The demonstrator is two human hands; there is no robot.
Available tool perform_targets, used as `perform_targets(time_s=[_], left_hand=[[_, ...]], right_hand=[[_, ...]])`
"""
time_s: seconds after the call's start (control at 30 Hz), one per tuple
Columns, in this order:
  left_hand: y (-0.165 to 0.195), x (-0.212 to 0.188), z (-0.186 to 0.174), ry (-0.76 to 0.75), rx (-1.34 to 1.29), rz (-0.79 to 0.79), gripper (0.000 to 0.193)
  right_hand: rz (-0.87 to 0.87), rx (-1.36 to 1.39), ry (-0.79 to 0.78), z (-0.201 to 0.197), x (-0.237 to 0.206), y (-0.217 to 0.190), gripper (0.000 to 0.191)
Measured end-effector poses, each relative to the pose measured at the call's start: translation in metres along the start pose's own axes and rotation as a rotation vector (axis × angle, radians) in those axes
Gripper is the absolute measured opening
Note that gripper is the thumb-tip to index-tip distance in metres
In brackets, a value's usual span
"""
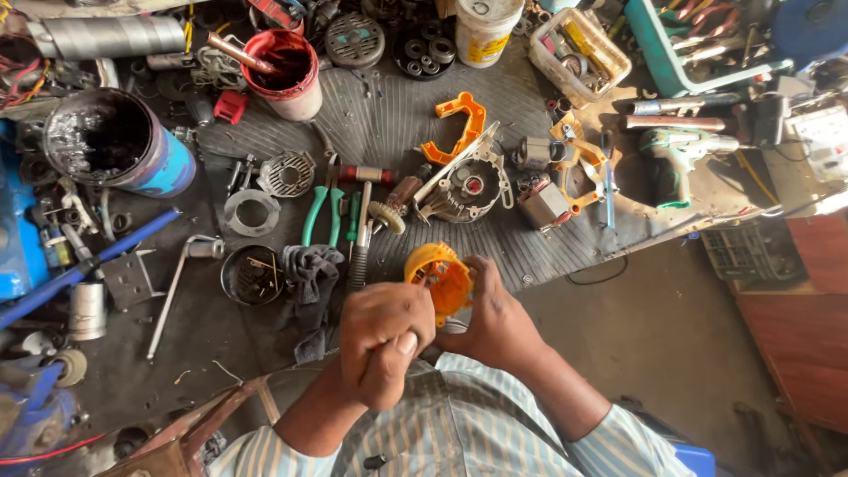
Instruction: The person assembles a yellow plastic housing with internal electrical components on a cluttered workbench. They use a screwdriver to tighten screws, insert a metal rod, and fit a handle into the housing, then place the assembled unit onto a larger metal base.
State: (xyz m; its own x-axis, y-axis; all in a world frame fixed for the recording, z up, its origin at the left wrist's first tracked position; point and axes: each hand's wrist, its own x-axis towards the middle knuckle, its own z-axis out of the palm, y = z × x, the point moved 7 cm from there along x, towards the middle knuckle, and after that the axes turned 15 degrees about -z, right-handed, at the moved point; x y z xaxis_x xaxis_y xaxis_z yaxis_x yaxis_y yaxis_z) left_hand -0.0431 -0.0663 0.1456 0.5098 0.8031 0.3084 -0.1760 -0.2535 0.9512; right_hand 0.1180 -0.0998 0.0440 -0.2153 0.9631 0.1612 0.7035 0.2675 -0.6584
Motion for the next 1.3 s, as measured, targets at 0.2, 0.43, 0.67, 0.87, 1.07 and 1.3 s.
perform_targets(time_s=[0.2,0.43,0.67,0.87,1.07,1.3], left_hand=[[-0.001,0.013,-0.007,-0.05,-0.057,-0.084,0.023],[0.003,0.016,-0.004,-0.042,-0.041,-0.066,0.023],[-0.003,0.016,0.009,-0.076,-0.09,-0.039,0.022],[-0.009,0.009,0.016,-0.102,-0.1,-0.072,0.019],[-0.008,0.007,0.013,-0.122,-0.068,-0.051,0.015],[-0.011,0.013,0.012,-0.136,-0.059,-0.065,0.016]], right_hand=[[-0.344,0.0,-0.083,-0.033,0.018,-0.005,0.117],[-0.471,-0.116,-0.263,-0.028,0.034,0.004,0.093],[-0.474,-0.092,0.077,-0.046,0.012,-0.013,0.117],[-0.247,0.135,-0.063,-0.024,0.014,0.016,0.107],[-0.371,-0.004,-0.022,-0.016,0.006,0.009,0.098],[-0.323,0.0,-0.071,-0.019,0.017,-0.002,0.113]])
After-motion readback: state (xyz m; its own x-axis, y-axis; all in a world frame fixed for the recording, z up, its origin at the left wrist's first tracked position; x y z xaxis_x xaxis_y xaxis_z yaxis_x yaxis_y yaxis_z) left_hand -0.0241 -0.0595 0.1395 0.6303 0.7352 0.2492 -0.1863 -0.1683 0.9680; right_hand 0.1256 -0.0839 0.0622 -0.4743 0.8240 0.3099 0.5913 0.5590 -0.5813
